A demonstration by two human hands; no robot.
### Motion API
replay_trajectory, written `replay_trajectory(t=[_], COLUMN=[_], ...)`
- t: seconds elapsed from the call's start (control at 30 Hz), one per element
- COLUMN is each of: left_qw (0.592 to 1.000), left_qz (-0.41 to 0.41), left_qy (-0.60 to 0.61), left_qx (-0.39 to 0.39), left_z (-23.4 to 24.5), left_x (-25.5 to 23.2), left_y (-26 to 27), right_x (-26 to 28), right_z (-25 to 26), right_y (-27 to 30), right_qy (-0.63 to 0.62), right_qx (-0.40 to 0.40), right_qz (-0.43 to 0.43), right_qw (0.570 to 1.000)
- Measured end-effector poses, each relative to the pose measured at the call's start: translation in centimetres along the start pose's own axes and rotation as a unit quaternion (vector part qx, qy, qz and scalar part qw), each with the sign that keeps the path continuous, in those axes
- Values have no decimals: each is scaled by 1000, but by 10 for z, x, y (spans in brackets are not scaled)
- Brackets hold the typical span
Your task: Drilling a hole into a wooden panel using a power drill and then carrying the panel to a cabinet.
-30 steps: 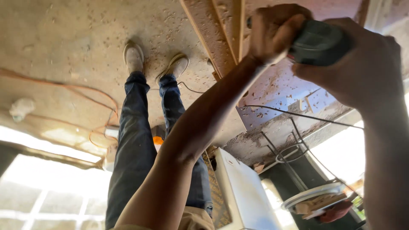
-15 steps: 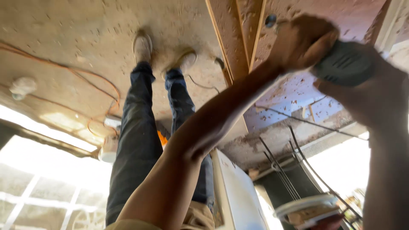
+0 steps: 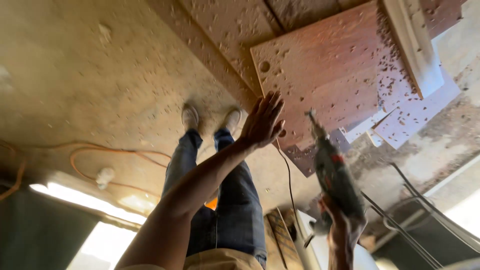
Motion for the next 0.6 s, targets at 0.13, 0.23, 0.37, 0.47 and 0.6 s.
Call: replay_trajectory(t=[0.13, 0.23, 0.37, 0.47, 0.6], left_qw=[989, 977, 888, 963, 973], left_qz=[-111, 83, 292, -31, -87], left_qy=[-93, -174, 220, -241, -204], left_qx=[-31, -88, -278, -118, -71], left_z=[49, 142, 250, 264, 262], left_x=[46, 116, 223, 207, 203], left_y=[-54, -110, -132, -189, -188], right_x=[-61, -78, -42, -59, -63], right_z=[-1, -10, -40, -58, -87], right_y=[26, 49, 69, 87, 122], right_qy=[-87, -141, -159, -195, -183], right_qx=[34, 5, 54, -3, 11], right_qz=[-72, -101, -67, -107, -161], right_qw=[993, 985, 984, 975, 970])
Point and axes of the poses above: each hand's wrist, its own y-axis away from the middle knuckle, its own z-axis out of the back of the hand, x = y × z, the point moved 10 cm from there along -y, towards the middle knuckle, and after that the axes turned 8 degrees about y, right-handed, at the moved point
